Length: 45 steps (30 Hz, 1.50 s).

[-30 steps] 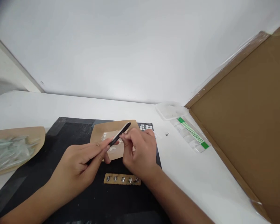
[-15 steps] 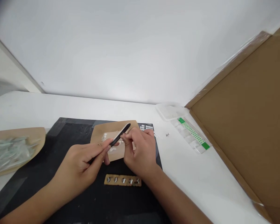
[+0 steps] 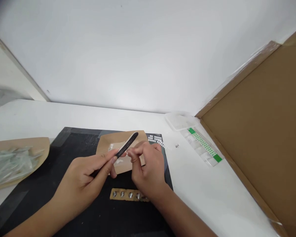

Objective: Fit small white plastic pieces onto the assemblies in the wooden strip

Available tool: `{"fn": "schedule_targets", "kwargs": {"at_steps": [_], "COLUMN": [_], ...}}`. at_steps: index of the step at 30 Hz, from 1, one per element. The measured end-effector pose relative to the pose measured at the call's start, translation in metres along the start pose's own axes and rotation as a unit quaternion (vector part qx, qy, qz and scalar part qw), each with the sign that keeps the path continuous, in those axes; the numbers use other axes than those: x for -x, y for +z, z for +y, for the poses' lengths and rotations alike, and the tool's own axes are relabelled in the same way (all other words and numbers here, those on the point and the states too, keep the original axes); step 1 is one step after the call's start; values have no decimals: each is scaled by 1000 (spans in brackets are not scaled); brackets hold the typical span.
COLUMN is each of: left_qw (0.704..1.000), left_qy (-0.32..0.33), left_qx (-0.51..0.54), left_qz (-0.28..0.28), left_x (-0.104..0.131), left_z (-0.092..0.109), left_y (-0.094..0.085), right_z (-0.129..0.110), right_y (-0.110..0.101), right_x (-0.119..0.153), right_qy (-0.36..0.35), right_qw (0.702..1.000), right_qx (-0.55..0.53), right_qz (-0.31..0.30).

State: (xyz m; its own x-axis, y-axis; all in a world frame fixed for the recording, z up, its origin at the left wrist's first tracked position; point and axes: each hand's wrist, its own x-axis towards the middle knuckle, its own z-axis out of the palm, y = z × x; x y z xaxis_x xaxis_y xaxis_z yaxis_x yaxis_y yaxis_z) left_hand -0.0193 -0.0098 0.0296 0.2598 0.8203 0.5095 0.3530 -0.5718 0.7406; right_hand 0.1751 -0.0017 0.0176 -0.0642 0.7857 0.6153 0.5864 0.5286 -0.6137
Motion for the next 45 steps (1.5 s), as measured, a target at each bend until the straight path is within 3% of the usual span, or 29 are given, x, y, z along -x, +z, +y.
{"fn": "schedule_targets", "kwargs": {"at_steps": [3,5,9,18,25,33,45], "left_qw": [1000,999,999,996,996,996,992], "left_qy": [-31,-40,10,11,5,35,-19], "left_qx": [-1,3,-31,-61,-61,-57,-118], "left_qz": [4,0,29,66,60,53,49], "left_x": [-1,-1,1,1,0,0,8], "left_z": [-5,-9,-11,-13,-16,-12,-17], "left_y": [0,0,3,3,4,6,5], "right_z": [6,9,8,4,6,8,-6], "right_y": [0,-1,-2,-4,-4,-6,-8], "right_x": [3,4,3,1,5,7,3], "right_qy": [93,129,181,261,283,259,195], "right_qw": [992,981,951,882,851,863,900], "right_qx": [-81,-144,-250,-392,-442,-430,-390], "right_qz": [31,17,-7,0,-22,-52,-12]}}
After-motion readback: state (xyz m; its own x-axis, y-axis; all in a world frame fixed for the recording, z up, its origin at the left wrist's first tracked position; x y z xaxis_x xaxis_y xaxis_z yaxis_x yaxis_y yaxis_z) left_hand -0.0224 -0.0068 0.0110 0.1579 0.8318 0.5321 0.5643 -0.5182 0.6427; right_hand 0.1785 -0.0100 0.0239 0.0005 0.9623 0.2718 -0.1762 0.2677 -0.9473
